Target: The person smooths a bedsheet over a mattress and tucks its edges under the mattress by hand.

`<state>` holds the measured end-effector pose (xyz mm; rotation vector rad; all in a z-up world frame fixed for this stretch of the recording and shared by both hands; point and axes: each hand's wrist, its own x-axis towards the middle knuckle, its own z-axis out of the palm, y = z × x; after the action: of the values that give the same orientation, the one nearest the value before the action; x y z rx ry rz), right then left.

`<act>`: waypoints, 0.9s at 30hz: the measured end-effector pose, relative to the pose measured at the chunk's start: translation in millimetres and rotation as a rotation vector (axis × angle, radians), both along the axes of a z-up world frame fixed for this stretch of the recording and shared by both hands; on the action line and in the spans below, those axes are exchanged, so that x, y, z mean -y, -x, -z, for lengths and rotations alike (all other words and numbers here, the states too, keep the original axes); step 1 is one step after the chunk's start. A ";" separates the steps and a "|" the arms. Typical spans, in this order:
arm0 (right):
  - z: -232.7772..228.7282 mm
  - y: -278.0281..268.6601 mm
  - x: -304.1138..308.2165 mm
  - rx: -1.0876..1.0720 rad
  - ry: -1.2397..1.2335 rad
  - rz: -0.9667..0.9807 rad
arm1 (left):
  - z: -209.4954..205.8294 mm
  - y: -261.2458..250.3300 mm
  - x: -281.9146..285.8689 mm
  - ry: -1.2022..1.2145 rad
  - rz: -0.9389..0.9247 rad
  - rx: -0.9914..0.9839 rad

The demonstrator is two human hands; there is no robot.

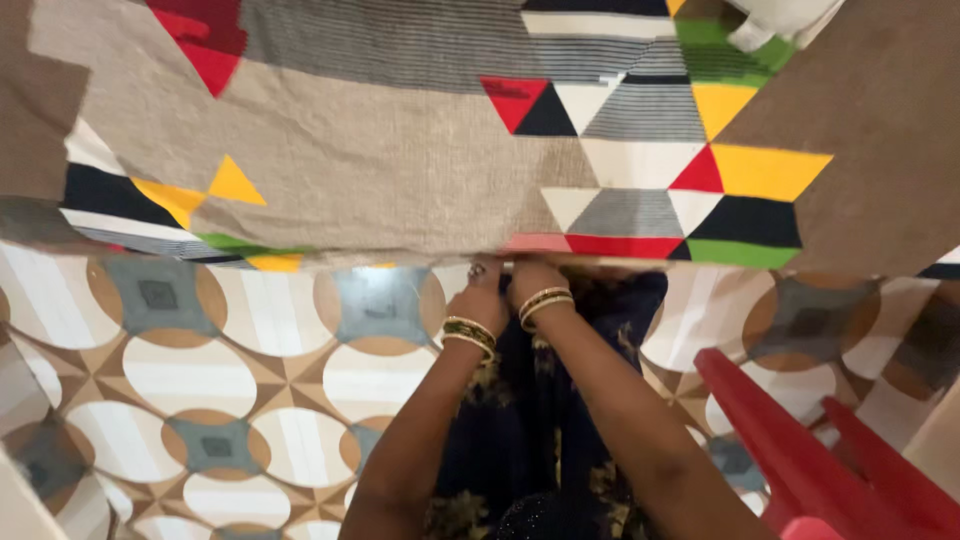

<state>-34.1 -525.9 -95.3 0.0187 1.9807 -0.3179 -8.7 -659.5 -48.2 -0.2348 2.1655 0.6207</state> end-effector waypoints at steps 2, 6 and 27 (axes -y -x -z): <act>-23.4 2.9 6.7 0.014 -0.007 -0.003 | 12.1 3.0 7.5 0.057 -0.022 0.237; -79.6 5.2 27.4 0.003 -0.026 -0.056 | 47.1 21.1 28.1 0.110 0.016 0.176; 1.5 9.1 44.4 -0.014 0.131 -0.022 | 98.2 10.9 122.1 0.240 0.033 0.171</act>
<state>-43.2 -570.3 -96.7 -0.0895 1.9694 -0.4333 -19.6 -781.7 -146.5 -0.3663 2.0713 0.3091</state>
